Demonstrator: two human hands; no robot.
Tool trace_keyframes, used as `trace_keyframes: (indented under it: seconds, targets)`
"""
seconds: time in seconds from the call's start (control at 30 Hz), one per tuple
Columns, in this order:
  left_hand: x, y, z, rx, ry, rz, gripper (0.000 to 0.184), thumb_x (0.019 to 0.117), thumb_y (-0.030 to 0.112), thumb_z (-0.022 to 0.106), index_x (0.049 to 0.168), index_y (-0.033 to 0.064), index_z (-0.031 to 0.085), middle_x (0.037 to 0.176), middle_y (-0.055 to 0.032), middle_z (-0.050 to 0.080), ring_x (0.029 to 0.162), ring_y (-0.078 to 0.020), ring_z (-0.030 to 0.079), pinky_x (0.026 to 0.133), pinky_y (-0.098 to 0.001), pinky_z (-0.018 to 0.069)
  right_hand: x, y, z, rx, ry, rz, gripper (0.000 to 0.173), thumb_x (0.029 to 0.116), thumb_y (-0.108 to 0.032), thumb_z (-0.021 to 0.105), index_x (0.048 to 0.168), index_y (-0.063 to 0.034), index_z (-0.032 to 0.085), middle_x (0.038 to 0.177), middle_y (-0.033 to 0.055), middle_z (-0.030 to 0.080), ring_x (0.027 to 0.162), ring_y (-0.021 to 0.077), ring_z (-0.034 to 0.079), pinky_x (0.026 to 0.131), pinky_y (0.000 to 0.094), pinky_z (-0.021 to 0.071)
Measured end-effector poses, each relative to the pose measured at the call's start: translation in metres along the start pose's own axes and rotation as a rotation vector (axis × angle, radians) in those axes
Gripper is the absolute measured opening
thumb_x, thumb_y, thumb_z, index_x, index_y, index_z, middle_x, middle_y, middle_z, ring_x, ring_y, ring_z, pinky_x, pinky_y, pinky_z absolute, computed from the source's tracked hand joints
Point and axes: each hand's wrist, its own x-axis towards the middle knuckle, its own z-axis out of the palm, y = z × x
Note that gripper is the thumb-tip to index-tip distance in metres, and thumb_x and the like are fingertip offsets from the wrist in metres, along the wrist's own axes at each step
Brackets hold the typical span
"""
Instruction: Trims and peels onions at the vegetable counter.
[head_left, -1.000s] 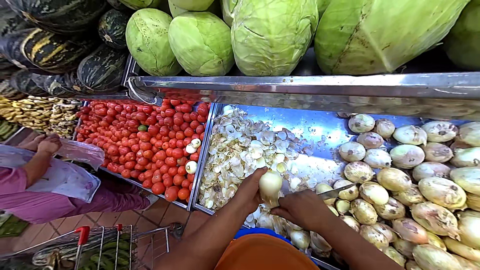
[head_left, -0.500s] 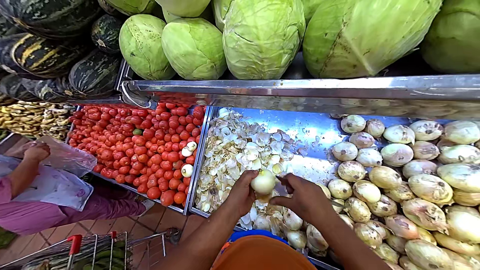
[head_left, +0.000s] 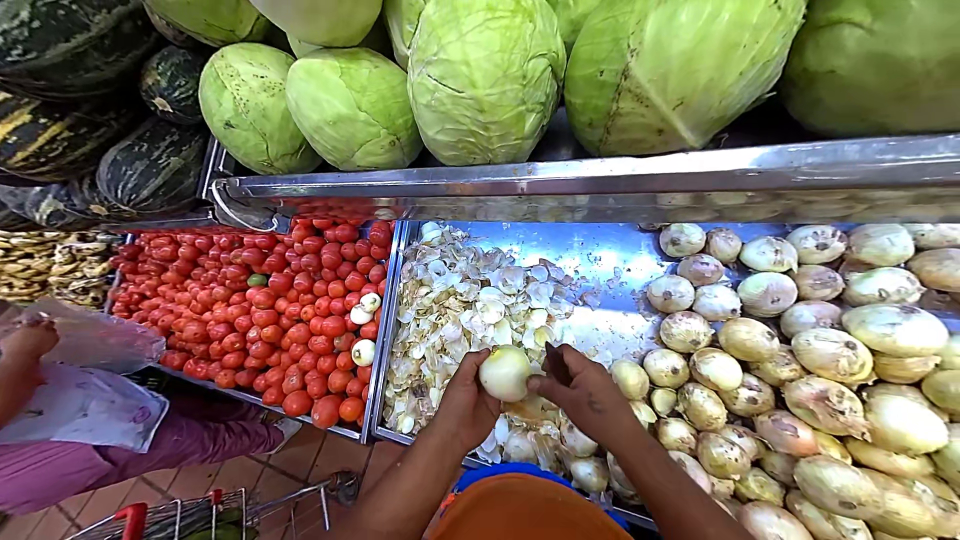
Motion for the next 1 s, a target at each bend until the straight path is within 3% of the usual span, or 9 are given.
trace_keyframes:
  seconds: [0.1,0.23,0.4,0.47,0.53,0.57,0.63,0.87,1.0]
  targets:
    - [-0.007,0.0,0.009,-0.024,0.014,-0.067,0.048,0.1084,0.043,0.036,0.131,0.0051,0.055,0.119,-0.0217,0.066,0.105,-0.0326,0.068,0.086,-0.048,0.0575,0.001,-0.003,0.011,0.041,-0.02,-0.01,0.055,0.0796,-0.065,0.078,0.099,-0.0145,0.065,0.071,-0.0028,0.059,0.063,0.0121,0.056,0.062,0.0353,0.0508]
    - [-0.013,0.013,0.009,-0.036,0.013,-0.078,0.06,0.1068,0.056,0.028,0.13,0.008,0.056,0.117,-0.0218,0.066,0.102,-0.033,0.068,0.082,-0.0477,0.058,0.003,0.013,0.004,0.151,-0.038,0.015,0.037,0.0868,-0.048,0.079,0.088,-0.0136,0.065,0.068,-0.0004,0.06,0.059,0.0131,0.057,0.056,0.0323,0.0491]
    - [-0.01,0.021,0.005,0.032,-0.078,-0.038,0.077,0.1021,0.07,0.026,0.14,0.0089,0.053,0.128,-0.0223,0.063,0.113,-0.0343,0.065,0.091,-0.0501,0.0562,0.001,-0.002,-0.007,0.164,0.014,0.005,0.04,0.0904,-0.053,0.074,0.086,-0.014,0.066,0.066,0.0013,0.059,0.055,0.0157,0.057,0.053,0.0344,0.049]
    - [-0.012,0.015,0.003,0.067,-0.194,-0.017,0.081,0.0984,0.073,0.035,0.145,0.008,0.048,0.132,-0.0208,0.061,0.118,-0.032,0.064,0.097,-0.0484,0.0546,0.002,-0.011,-0.004,0.143,0.026,-0.015,0.043,0.089,-0.058,0.073,0.09,-0.0153,0.067,0.068,0.0002,0.062,0.059,0.0151,0.059,0.055,0.0358,0.0516]
    - [-0.012,0.006,0.0,0.003,-0.26,0.01,0.063,0.0941,0.047,0.068,0.138,0.0054,0.051,0.126,-0.0204,0.064,0.112,-0.0304,0.067,0.096,-0.0473,0.0562,0.005,-0.014,0.002,0.113,-0.039,-0.014,0.04,0.0909,-0.054,0.072,0.094,-0.0144,0.068,0.073,-0.0004,0.065,0.064,0.0139,0.062,0.061,0.0368,0.0536]
    - [-0.012,0.004,0.0,-0.042,-0.247,0.009,0.055,0.0911,0.033,0.074,0.133,0.0045,0.054,0.122,-0.0207,0.066,0.108,-0.0301,0.068,0.093,-0.047,0.0572,0.005,-0.012,0.004,0.138,-0.078,0.004,0.037,0.0925,-0.05,0.072,0.094,-0.0134,0.068,0.073,0.0,0.065,0.063,0.0135,0.062,0.061,0.0355,0.0535]
    - [-0.011,0.004,0.002,-0.116,-0.203,0.009,0.044,0.0937,0.022,0.068,0.131,0.0033,0.053,0.12,-0.0217,0.065,0.106,-0.0311,0.068,0.091,-0.0473,0.0579,0.003,-0.011,0.005,0.227,-0.15,0.071,0.031,0.0948,-0.041,0.071,0.092,-0.01,0.068,0.071,0.0013,0.064,0.059,0.0129,0.059,0.059,0.0323,0.0515]
    - [-0.006,0.011,-0.005,-0.143,-0.173,0.053,0.067,0.0846,0.048,0.076,0.134,0.008,0.054,0.122,-0.0219,0.065,0.109,-0.033,0.067,0.089,-0.0487,0.0585,-0.008,-0.006,-0.002,0.176,-0.266,0.152,0.024,0.0921,-0.037,0.073,0.093,-0.0132,0.068,0.073,-0.0017,0.063,0.059,0.0103,0.058,0.057,0.0294,0.0501]
    - [-0.005,0.013,-0.011,-0.095,-0.302,0.007,0.07,0.0707,0.038,0.092,0.125,0.0064,0.06,0.115,-0.0198,0.07,0.1,-0.029,0.072,0.084,-0.0436,0.0615,-0.007,-0.014,-0.027,0.174,-0.159,0.179,0.022,0.0918,-0.031,0.076,0.093,-0.01,0.068,0.072,0.0022,0.063,0.053,0.0125,0.055,0.05,0.0305,0.048]
